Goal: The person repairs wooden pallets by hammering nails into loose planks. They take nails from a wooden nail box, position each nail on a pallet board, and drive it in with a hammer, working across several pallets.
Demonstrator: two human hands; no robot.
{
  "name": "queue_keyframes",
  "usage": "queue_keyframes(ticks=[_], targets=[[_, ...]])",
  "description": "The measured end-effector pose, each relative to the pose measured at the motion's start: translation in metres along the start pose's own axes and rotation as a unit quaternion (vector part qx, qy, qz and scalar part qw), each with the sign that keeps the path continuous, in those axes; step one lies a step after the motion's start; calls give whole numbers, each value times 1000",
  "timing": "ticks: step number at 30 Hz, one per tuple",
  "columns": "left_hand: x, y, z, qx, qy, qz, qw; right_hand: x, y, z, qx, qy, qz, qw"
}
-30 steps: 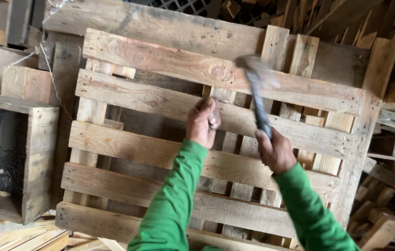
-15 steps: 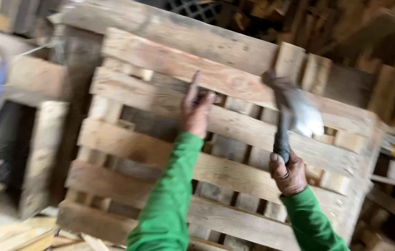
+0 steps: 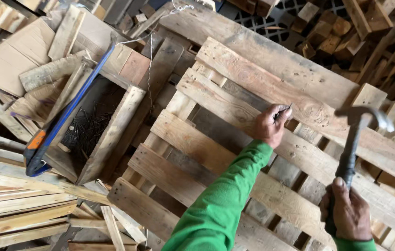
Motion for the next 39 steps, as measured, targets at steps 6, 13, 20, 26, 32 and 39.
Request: queue_keyframes(ticks=[6, 13, 20, 26, 32, 39], targets=[[28, -14, 8, 57, 96, 2, 994, -40, 26, 1, 215, -139, -82, 963], [202, -171, -16, -58, -144, 217, 964, -125, 26, -27, -56, 88, -65, 992], [206, -180, -55, -16, -124, 209, 970, -183, 51, -94, 250, -243, -136, 927], [210, -180, -53, -49, -143, 185, 971, -228, -24, -90, 249, -90, -200, 943], [212, -179, -43, -95, -88, 162, 978, -229, -3, -94, 27, 88, -179, 980], [192, -220, -42, -84, -131, 39, 987, -228, 25, -44, 156, -63, -156, 973]])
Point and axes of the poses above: each hand's wrist, its own y-axis away from the middle knuckle, its own x-axis out of the back of the hand, z = x × y, the point moved 2 cm from there along -y, towards the middle knuckle, and after that the axes turned 8 degrees about -y, right-handed, at the moved point
